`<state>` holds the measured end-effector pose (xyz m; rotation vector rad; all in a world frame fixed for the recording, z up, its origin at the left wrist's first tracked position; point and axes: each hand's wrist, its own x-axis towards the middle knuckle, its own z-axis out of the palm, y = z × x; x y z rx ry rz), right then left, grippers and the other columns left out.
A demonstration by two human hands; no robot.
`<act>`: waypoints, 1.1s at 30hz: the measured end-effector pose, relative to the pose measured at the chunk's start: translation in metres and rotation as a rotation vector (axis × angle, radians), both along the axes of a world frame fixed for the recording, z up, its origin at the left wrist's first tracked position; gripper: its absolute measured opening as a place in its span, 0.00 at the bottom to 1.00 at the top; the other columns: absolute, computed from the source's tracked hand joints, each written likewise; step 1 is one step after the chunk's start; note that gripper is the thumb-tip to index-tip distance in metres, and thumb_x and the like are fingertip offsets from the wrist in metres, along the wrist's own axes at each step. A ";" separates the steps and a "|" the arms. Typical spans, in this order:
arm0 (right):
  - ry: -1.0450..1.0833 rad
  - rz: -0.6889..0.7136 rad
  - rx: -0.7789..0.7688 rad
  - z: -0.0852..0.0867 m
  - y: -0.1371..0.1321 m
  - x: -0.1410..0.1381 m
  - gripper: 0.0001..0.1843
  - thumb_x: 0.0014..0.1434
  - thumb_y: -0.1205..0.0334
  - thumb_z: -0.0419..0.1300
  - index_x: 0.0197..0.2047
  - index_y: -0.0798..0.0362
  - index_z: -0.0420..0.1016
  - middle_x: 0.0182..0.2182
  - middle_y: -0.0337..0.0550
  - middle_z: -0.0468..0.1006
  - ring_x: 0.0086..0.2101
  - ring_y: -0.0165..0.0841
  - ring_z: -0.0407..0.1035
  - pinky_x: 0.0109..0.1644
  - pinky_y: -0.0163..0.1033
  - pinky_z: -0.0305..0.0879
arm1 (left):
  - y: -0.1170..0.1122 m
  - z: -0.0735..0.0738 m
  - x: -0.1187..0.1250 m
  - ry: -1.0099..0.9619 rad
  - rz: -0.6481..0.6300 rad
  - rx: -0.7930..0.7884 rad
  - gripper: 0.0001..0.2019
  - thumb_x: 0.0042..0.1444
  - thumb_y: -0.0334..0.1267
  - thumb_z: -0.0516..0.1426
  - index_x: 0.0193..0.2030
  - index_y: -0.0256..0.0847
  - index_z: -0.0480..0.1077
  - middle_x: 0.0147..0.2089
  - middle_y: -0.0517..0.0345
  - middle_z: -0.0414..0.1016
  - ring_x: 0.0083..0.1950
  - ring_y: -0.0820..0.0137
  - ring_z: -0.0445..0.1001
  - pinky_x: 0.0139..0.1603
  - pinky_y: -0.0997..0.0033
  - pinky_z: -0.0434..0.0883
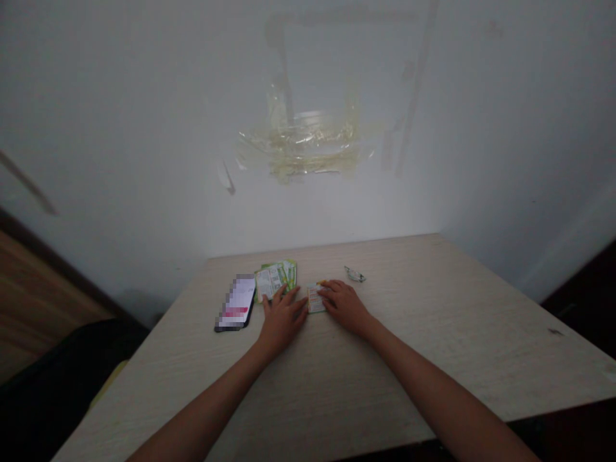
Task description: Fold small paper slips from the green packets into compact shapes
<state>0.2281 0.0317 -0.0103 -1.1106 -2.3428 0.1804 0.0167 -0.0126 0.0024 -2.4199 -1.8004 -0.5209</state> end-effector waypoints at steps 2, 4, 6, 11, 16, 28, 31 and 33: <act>0.008 0.006 0.005 -0.001 0.000 0.000 0.19 0.64 0.61 0.54 0.57 0.49 0.72 0.58 0.46 0.69 0.58 0.39 0.61 0.63 0.50 0.56 | 0.000 -0.001 0.000 0.000 -0.004 0.009 0.15 0.63 0.47 0.50 0.53 0.57 0.71 0.66 0.58 0.62 0.69 0.50 0.50 0.61 0.23 0.41; 0.009 0.010 0.009 -0.002 0.001 0.000 0.19 0.64 0.62 0.54 0.57 0.49 0.72 0.58 0.46 0.69 0.58 0.39 0.61 0.63 0.50 0.56 | 0.001 -0.001 -0.001 0.000 -0.006 0.013 0.15 0.63 0.48 0.50 0.53 0.57 0.71 0.66 0.58 0.62 0.69 0.50 0.50 0.61 0.23 0.42; 0.003 0.007 0.009 -0.003 0.002 0.000 0.19 0.64 0.62 0.54 0.57 0.49 0.71 0.58 0.46 0.69 0.58 0.39 0.61 0.63 0.51 0.56 | 0.001 -0.001 -0.001 -0.001 -0.007 0.014 0.15 0.63 0.48 0.50 0.53 0.57 0.71 0.66 0.58 0.63 0.69 0.50 0.50 0.61 0.22 0.41; -0.005 0.009 0.003 -0.004 0.003 0.001 0.19 0.64 0.62 0.53 0.57 0.48 0.71 0.58 0.46 0.69 0.58 0.39 0.61 0.62 0.52 0.57 | 0.001 -0.001 0.000 0.005 -0.004 0.010 0.15 0.63 0.47 0.50 0.53 0.57 0.71 0.66 0.58 0.62 0.69 0.50 0.50 0.61 0.22 0.41; 0.003 0.004 0.005 -0.003 0.002 0.000 0.19 0.64 0.62 0.53 0.57 0.48 0.72 0.58 0.46 0.69 0.58 0.39 0.61 0.61 0.51 0.58 | 0.001 -0.002 -0.001 0.011 -0.004 0.016 0.15 0.62 0.47 0.51 0.53 0.58 0.71 0.66 0.59 0.62 0.69 0.50 0.50 0.61 0.23 0.41; 0.013 -0.007 0.000 -0.002 0.000 -0.001 0.19 0.64 0.61 0.52 0.57 0.47 0.72 0.58 0.47 0.70 0.57 0.39 0.61 0.61 0.51 0.58 | 0.000 0.001 -0.001 -0.003 0.001 -0.004 0.14 0.62 0.46 0.51 0.53 0.58 0.71 0.66 0.59 0.62 0.69 0.51 0.50 0.62 0.24 0.40; 0.014 -0.016 -0.002 -0.001 -0.001 -0.002 0.18 0.64 0.61 0.53 0.56 0.47 0.72 0.58 0.46 0.70 0.57 0.39 0.61 0.62 0.51 0.57 | 0.000 0.001 -0.001 -0.005 -0.005 -0.010 0.15 0.63 0.46 0.51 0.53 0.58 0.71 0.67 0.59 0.61 0.70 0.51 0.49 0.62 0.24 0.41; 0.011 -0.020 -0.005 0.001 -0.002 -0.002 0.18 0.64 0.61 0.53 0.56 0.47 0.72 0.58 0.46 0.70 0.57 0.39 0.61 0.62 0.51 0.57 | 0.000 0.002 -0.001 -0.004 -0.008 -0.012 0.15 0.62 0.47 0.51 0.54 0.58 0.71 0.67 0.58 0.61 0.70 0.51 0.49 0.62 0.23 0.41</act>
